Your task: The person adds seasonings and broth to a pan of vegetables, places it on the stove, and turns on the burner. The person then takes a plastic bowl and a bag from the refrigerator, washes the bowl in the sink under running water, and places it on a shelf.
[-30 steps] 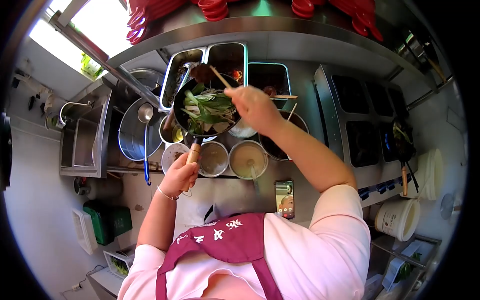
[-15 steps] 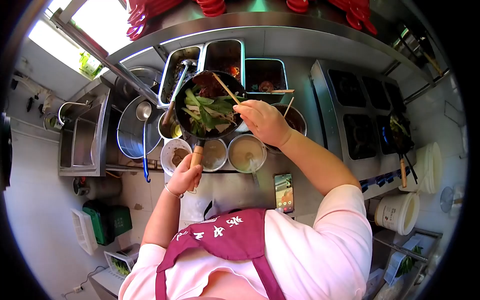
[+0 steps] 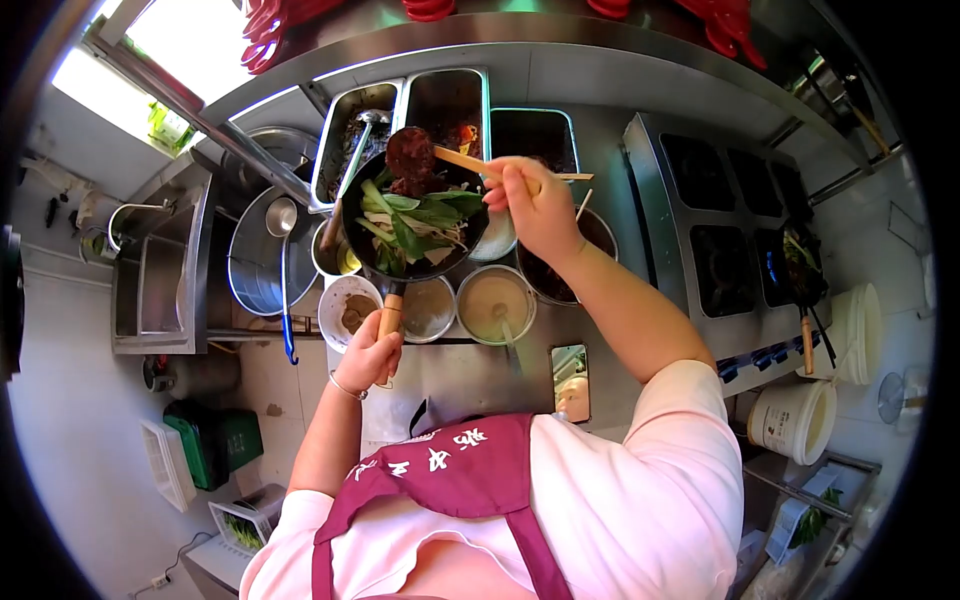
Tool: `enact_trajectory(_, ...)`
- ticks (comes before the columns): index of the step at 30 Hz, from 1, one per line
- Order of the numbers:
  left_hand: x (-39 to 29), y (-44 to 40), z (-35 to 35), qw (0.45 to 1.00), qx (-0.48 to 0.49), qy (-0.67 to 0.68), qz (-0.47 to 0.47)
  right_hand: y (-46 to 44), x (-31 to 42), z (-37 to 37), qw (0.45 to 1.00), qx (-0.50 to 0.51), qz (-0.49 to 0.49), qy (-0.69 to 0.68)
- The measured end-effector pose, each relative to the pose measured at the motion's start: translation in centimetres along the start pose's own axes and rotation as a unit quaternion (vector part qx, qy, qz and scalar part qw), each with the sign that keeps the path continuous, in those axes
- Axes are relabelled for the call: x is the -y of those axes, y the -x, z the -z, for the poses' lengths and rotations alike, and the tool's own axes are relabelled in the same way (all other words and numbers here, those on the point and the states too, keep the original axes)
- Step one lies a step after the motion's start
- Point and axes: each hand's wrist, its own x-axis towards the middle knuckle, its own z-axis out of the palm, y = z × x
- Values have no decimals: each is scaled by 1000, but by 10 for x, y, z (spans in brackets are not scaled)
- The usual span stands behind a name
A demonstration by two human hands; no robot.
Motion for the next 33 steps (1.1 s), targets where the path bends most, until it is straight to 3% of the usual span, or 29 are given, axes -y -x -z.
enact_trajectory(2, 2, 0, 1, 1000, -14, -11, 10, -14, -2, 1, 985, -41, -123, -115)
enact_trajectory(3, 1, 0, 1, 1000, -14, -10, 10, -21, -1, 0, 982, -48, -141, -120)
enact_trajectory(6, -1, 2, 2, 1000, -19, 3, 20, -37, -15, 3, 962, -73, -188, -186)
enact_trajectory(10, -2, 3, 5, 1000, -11, 9, 14, -65, -24, 7, 957, -118, -175, -201)
enact_trajectory(12, -3, 8, 6, 1000, -10, 11, 13, -78, -42, 3, 958, -126, -168, -197)
enact_trajectory(16, -1, 34, 15, 999, -31, 5, 19, -90, -116, -22, 980, -132, -147, -5)
enact_trajectory(18, 1, 48, 19, 999, -34, 9, 27, -86, -140, -39, 977, -90, -193, 22)
enact_trajectory(20, 4, 72, 12, 998, -43, 40, 1, -81, -160, -42, 963, -41, -257, -66)
enact_trajectory(24, -4, 92, 1, 997, -60, 35, -24, -78, -145, -32, 950, -134, -279, -38)
enact_trajectory(26, 3, 110, 4, 996, -74, 45, -17, -51, -120, -28, 963, -156, -216, 35)
enact_trajectory(29, 12, 121, -8, 995, -81, 43, -30, 19, -71, 6, 983, 44, -136, 116)
enact_trajectory(31, 12, 124, -13, 995, -88, 42, -36, 75, -35, 30, 948, 223, -73, 216)
enact_trajectory(32, 10, 124, -12, 995, -88, 43, -34, 101, -33, 39, 922, 256, -43, 287)
enact_trajectory(33, 7, 124, -10, 995, -83, 46, -30, 123, -24, 44, 900, 272, -74, 331)
